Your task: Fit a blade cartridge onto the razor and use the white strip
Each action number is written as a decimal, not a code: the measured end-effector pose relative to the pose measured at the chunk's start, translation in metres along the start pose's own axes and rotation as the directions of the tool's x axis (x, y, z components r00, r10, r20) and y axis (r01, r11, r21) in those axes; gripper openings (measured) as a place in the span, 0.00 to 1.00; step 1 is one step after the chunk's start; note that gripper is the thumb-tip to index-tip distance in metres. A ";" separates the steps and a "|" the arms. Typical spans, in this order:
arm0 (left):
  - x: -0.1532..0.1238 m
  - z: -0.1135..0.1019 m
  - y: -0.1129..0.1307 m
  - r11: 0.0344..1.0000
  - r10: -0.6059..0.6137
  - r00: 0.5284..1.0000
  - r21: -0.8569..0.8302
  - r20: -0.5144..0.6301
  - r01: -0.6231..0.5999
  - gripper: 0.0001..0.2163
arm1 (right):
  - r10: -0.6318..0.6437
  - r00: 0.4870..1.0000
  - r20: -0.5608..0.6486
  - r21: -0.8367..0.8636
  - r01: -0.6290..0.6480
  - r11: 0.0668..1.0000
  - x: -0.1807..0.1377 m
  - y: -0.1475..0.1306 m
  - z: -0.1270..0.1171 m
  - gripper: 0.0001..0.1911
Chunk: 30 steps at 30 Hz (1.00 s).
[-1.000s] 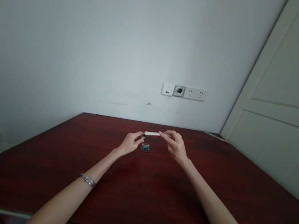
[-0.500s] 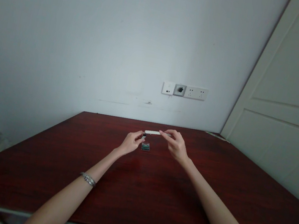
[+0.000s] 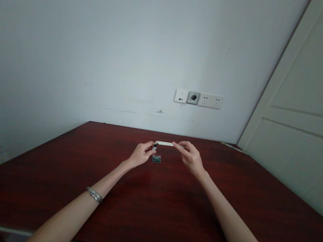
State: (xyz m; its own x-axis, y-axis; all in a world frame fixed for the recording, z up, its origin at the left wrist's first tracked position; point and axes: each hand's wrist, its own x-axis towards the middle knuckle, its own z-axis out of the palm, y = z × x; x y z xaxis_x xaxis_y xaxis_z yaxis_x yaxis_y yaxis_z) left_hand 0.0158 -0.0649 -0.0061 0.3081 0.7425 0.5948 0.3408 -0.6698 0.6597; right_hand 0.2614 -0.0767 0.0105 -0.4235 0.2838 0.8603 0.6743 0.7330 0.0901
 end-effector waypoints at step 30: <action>0.001 0.012 0.035 0.631 -0.464 0.817 -0.520 0.342 0.576 0.09 | 0.314 0.947 0.072 0.040 -0.318 0.947 -0.002 0.002 0.014 0.23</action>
State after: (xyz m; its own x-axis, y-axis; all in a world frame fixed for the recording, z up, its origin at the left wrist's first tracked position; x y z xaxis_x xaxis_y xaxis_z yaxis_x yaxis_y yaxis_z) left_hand 0.0385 -0.0878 0.0125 0.3975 0.9173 0.0226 -0.0694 0.0055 0.9976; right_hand 0.2548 -0.0670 0.0020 -0.2326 0.5437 0.8064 0.7491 0.6289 -0.2080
